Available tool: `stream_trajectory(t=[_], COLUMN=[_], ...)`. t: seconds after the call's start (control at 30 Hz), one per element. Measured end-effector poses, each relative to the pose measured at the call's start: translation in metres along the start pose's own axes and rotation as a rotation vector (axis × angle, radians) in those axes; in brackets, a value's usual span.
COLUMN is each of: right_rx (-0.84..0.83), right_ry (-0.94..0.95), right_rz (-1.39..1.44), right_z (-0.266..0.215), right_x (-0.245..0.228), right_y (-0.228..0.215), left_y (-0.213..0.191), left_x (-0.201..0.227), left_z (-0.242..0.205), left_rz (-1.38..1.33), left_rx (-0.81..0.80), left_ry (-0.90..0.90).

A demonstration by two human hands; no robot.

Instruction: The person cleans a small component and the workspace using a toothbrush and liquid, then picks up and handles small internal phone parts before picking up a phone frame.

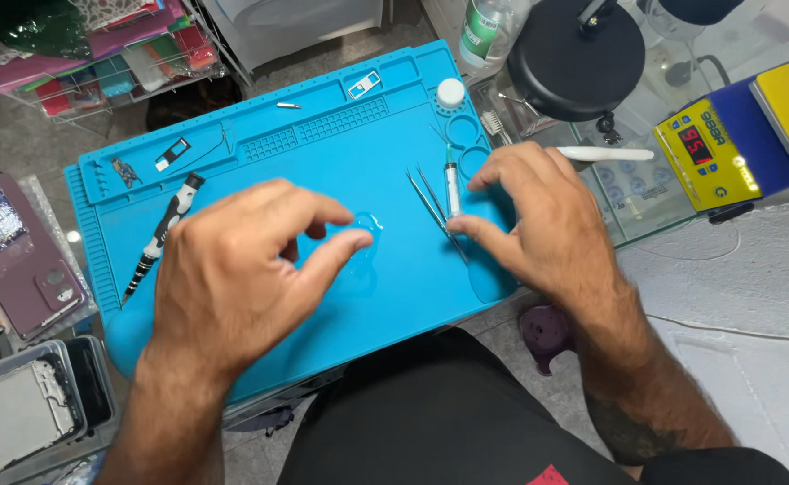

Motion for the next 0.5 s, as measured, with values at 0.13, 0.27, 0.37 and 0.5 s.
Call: stream_trajectory(t=[0.13, 0.27, 0.37, 0.5], right_rx=[0.046, 0.137, 0.030, -0.015], right_ry=[-0.061, -0.218, -0.264, -0.269], right_rz=[-0.097, -0.216, -0.404, -0.505], right_z=[0.034, 0.078, 0.107, 0.110], right_x=[0.005, 0.005, 0.007, 0.009], right_y=[-0.013, -0.009, 0.012, 0.011], left_y=[0.007, 0.040, 0.059, 0.080], left_x=[-0.019, -0.052, -0.069, -0.081], left_z=[0.036, 0.073, 0.107, 0.144], left_rz=[0.015, 0.097, 0.046, -0.132], left_rx=[-0.037, -0.082, 0.030, 0.075], left_ry=[-0.018, 0.015, 0.123, 0.110])
Point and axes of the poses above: each hand's wrist, its own z-axis towards the middle knuckle, its own y-axis out of the palm, x = y × z, the point moved 3 cm from there along z, towards the middle knuckle, and after that the axes turned 12 degrees about y, right-handed, at the moved point
